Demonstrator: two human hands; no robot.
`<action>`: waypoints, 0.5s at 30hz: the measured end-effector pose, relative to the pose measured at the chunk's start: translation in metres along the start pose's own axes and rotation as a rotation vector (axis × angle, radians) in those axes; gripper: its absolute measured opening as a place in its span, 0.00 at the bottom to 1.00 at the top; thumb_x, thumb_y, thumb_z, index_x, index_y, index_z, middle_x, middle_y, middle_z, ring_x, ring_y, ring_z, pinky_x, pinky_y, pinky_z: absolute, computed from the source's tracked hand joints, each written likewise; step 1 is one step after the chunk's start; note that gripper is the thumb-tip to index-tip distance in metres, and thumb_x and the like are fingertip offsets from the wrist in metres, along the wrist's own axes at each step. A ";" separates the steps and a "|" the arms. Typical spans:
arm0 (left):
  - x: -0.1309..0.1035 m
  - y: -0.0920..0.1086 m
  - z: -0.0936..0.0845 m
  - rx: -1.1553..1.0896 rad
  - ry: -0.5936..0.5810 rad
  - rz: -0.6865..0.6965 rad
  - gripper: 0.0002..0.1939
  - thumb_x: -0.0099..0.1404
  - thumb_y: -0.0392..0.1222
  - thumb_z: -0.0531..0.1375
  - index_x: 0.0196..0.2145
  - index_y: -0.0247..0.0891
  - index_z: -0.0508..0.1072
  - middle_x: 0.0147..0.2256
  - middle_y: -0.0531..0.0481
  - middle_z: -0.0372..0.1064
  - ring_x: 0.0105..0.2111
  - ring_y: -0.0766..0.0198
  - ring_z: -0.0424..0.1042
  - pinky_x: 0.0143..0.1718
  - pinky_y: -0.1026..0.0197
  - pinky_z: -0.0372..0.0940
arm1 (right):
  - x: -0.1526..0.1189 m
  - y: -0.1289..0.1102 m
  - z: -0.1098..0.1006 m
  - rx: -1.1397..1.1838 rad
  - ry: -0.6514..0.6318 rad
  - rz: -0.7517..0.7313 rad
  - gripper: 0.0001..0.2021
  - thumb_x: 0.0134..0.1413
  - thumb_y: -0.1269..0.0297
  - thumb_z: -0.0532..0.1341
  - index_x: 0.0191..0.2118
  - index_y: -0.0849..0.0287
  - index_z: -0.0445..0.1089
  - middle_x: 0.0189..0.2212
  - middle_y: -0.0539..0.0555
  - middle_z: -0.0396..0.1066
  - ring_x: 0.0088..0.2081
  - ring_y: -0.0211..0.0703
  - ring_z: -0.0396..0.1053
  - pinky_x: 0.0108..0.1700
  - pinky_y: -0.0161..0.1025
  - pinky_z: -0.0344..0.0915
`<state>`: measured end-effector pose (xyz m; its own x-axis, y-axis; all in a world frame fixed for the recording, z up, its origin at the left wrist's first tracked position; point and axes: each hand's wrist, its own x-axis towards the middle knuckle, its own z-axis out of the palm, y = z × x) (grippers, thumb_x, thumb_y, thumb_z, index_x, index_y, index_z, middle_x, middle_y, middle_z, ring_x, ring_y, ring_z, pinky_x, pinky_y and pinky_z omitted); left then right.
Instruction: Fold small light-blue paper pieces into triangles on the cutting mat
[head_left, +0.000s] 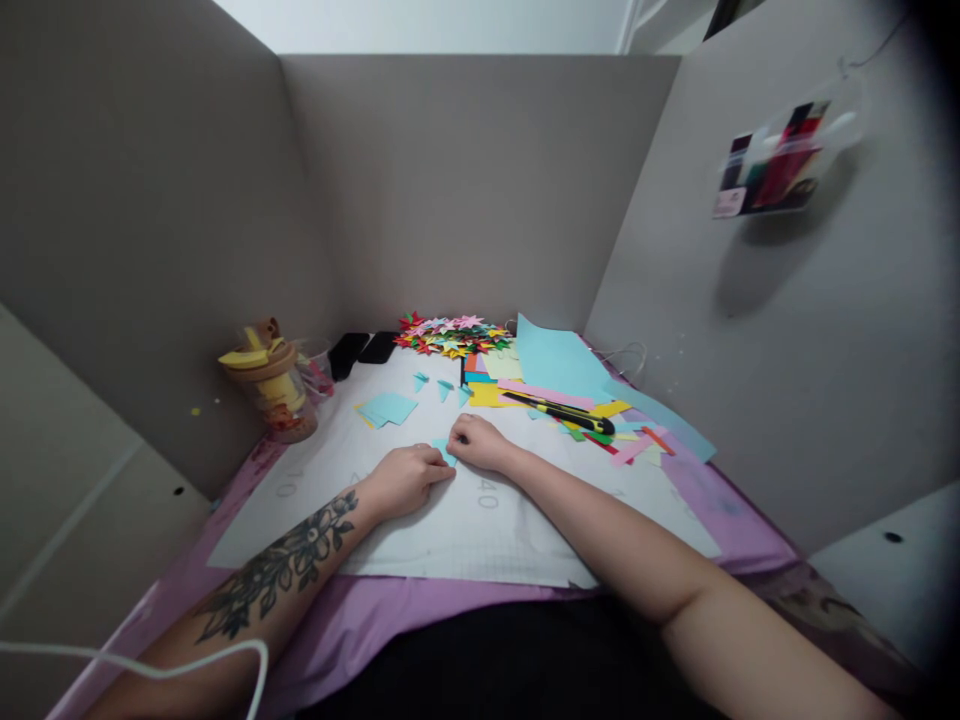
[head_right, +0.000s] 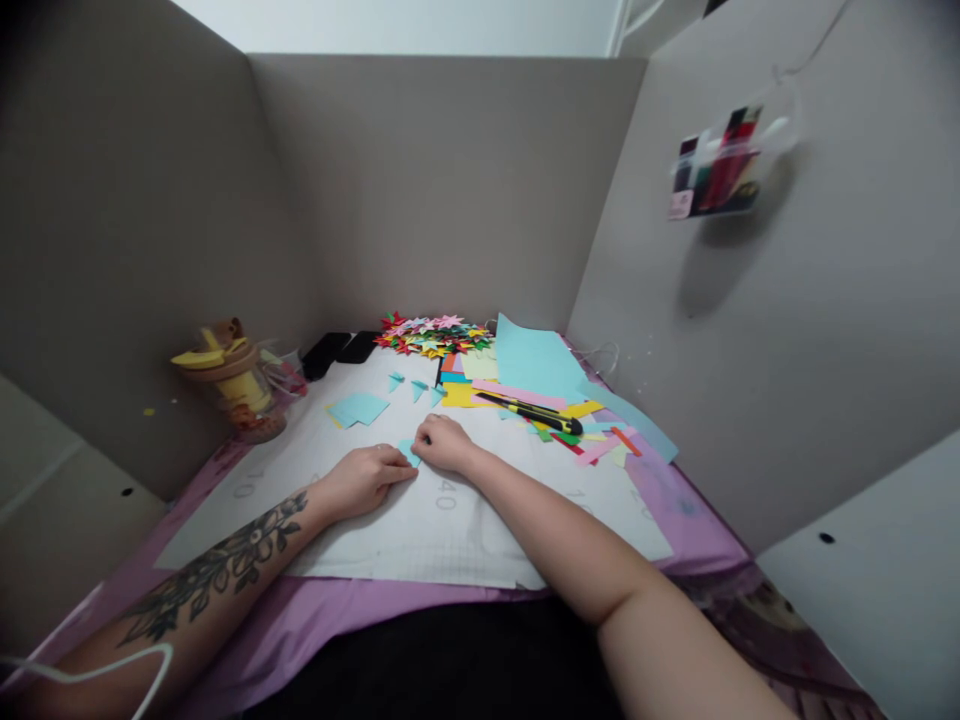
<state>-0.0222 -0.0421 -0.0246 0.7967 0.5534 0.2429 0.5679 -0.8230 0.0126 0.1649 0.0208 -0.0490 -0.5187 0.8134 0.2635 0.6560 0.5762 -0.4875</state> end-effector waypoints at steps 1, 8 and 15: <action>0.000 0.000 0.000 -0.001 0.005 0.002 0.20 0.60 0.29 0.50 0.44 0.45 0.73 0.38 0.49 0.71 0.39 0.63 0.68 0.37 0.64 0.61 | 0.000 0.000 0.000 -0.004 0.001 0.002 0.04 0.47 0.68 0.60 0.25 0.61 0.70 0.30 0.52 0.67 0.35 0.39 0.62 0.39 0.35 0.56; -0.001 -0.001 0.001 -0.039 0.012 -0.022 0.20 0.59 0.29 0.51 0.44 0.46 0.73 0.38 0.50 0.71 0.38 0.63 0.69 0.37 0.64 0.62 | -0.001 0.002 -0.001 0.021 -0.007 -0.012 0.03 0.47 0.68 0.61 0.26 0.61 0.70 0.29 0.52 0.66 0.36 0.39 0.62 0.40 0.35 0.56; -0.001 -0.005 0.006 -0.111 0.060 -0.057 0.21 0.57 0.27 0.50 0.43 0.42 0.74 0.40 0.49 0.72 0.39 0.64 0.70 0.40 0.64 0.63 | -0.001 0.006 -0.004 0.061 -0.025 -0.050 0.03 0.47 0.70 0.60 0.27 0.61 0.71 0.29 0.52 0.66 0.35 0.38 0.62 0.40 0.35 0.57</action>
<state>-0.0245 -0.0373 -0.0307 0.7483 0.5934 0.2966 0.5823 -0.8017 0.1348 0.1719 0.0237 -0.0486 -0.5643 0.7808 0.2681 0.5944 0.6097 -0.5244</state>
